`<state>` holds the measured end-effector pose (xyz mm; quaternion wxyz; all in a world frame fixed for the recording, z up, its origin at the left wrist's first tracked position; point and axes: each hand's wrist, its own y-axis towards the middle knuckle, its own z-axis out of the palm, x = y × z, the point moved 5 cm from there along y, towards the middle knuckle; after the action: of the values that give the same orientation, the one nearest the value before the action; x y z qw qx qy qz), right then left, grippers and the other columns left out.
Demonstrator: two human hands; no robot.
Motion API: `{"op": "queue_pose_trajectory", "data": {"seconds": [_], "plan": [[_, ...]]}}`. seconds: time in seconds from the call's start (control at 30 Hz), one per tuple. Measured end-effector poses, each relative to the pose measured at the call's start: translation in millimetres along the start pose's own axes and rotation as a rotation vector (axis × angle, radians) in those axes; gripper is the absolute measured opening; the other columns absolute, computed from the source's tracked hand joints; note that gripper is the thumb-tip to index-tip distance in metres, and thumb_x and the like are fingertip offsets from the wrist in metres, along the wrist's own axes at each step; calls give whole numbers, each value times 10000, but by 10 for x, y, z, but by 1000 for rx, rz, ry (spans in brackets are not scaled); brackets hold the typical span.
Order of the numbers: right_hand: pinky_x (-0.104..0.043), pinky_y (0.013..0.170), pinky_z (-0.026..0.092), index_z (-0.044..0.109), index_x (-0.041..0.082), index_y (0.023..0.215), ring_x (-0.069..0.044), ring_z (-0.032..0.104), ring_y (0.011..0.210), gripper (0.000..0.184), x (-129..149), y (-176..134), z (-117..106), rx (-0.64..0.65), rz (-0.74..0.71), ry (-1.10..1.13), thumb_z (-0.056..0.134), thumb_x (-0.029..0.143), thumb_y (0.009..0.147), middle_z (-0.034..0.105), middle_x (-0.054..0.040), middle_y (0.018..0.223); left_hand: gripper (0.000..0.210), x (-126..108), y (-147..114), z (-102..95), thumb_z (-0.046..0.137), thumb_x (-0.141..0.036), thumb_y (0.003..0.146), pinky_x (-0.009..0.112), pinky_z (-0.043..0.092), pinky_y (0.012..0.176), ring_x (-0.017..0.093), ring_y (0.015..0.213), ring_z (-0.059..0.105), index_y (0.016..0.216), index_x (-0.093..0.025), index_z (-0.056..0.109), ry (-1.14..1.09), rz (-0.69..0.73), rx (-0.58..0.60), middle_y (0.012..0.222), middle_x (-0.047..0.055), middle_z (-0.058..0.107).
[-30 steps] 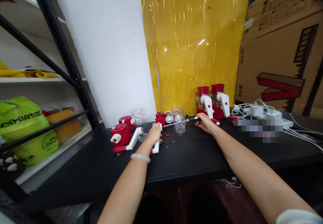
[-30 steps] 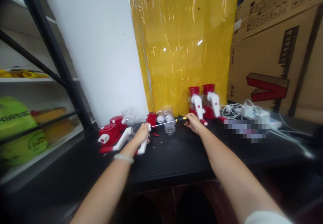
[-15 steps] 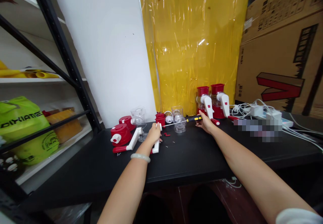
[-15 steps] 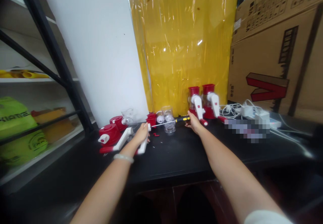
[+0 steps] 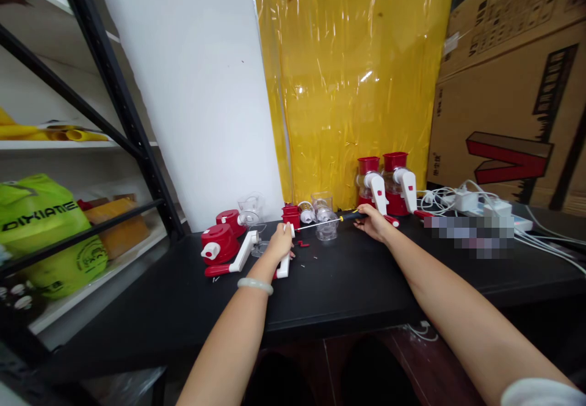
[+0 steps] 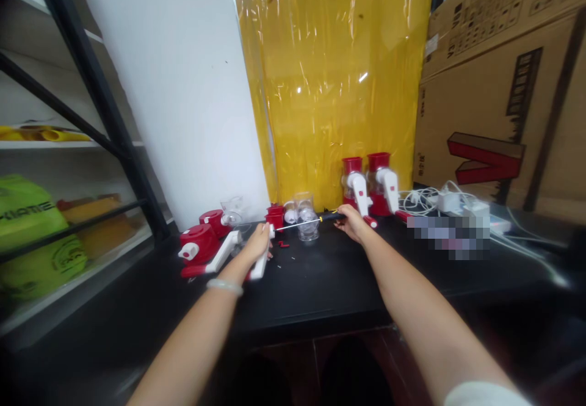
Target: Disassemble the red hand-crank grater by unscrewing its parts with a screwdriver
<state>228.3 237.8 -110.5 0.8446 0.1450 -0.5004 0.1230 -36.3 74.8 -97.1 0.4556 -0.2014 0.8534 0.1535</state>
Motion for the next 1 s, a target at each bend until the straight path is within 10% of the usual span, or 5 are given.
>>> {"op": "queue_pose_trajectory", "data": {"seconds": [0.27,0.4,0.7,1.0], "plan": [[-278,538,482,460,240,757,-114,423,443,344,-68,51,-37,-78,67,-139,565,546,873,447,54,483,383,-4,8,-15,223,-505,1013,288,499,441,144,379,549,1100,-200,438,34,-7,-5,665,-14,544],[-248,532,483,434,243,752,-80,342,401,339,-99,74,-41,-49,18,-194,694,451,818,323,106,433,379,-3,6,-16,219,-500,1015,285,488,427,148,374,548,1105,-201,433,21,-9,-1,663,-13,543],[-270,576,489,487,234,771,-113,513,571,197,-23,27,-30,-38,14,-28,636,209,645,542,40,683,377,9,11,-5,236,-503,1009,287,486,420,145,366,538,1083,-197,443,13,-1,1,660,-14,534],[-266,514,470,455,245,772,-98,391,409,314,-65,47,-31,-75,48,-155,652,485,823,403,80,460,398,14,18,-20,228,-520,1009,284,493,435,147,383,554,1117,-201,440,25,-18,2,666,-12,549]]}}
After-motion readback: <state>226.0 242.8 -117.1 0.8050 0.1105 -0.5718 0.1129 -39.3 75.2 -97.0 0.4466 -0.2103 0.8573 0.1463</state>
